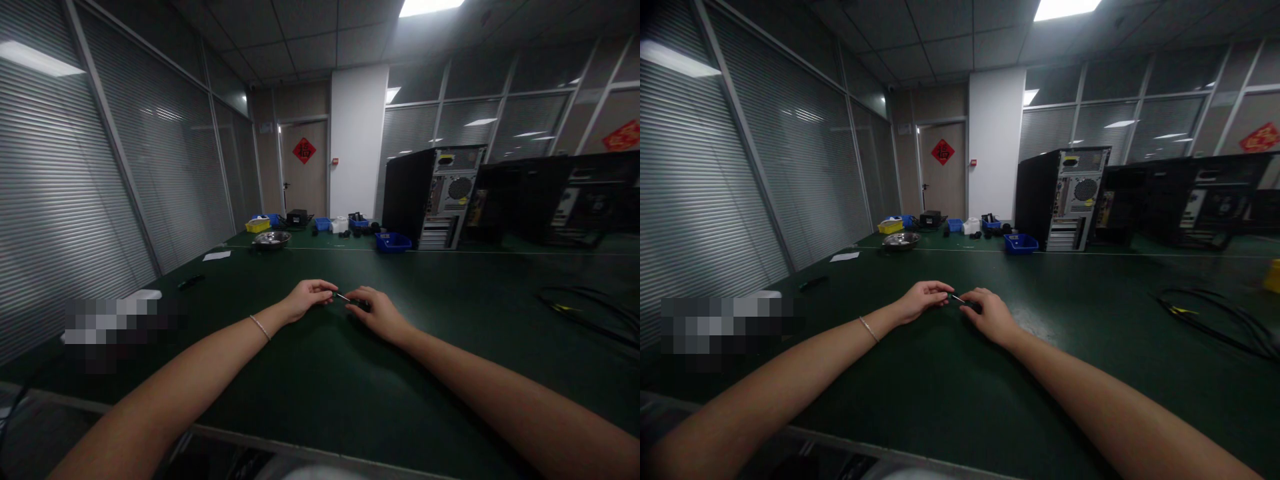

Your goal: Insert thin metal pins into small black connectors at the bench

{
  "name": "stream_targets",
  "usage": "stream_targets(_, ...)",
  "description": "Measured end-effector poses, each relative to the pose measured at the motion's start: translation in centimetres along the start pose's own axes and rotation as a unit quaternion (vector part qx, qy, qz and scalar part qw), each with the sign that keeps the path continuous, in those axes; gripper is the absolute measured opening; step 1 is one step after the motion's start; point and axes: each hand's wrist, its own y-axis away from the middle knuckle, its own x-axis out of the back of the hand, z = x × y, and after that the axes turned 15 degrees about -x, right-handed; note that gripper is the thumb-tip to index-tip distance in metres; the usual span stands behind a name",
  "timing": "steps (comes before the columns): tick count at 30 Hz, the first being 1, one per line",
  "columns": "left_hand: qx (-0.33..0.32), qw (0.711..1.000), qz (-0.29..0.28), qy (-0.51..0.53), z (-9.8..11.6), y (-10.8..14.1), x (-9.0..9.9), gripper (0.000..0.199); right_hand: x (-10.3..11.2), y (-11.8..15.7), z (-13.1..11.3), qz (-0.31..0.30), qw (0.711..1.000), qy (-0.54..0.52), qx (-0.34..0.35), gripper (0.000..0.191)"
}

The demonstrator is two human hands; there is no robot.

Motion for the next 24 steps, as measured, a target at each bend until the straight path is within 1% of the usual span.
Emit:
stream_targets(3, 0.000, 1.000, 0.007, 0.005, 0.02, 0.01, -0.04, 0.034, -0.10, -0.07, 0.13, 0.005, 1.000, 0.000, -0.004, 0.025)
stream_targets(7, 0.015, 1.000, 0.010, 0.013, 0.23, 0.02, -0.07, 0.034, -0.26, -0.25, 0.37, 0.015, 1.000, -0.002, -0.004, 0.024)
stream_targets(15, 0.009, 1.000, 0.005, 0.014, 0.16, 0.00, -0.03, 0.033, -0.10, -0.13, 0.18, 0.002, 1.000, -0.010, 0.006, 0.025)
stream_targets(24, 0.011, 1.000, -0.001, -0.008, 0.02, -0.02, -0.04, 0.035, 0.02, -0.12, 0.17, -0.006, 1.000, -0.002, 0.016, 0.025)
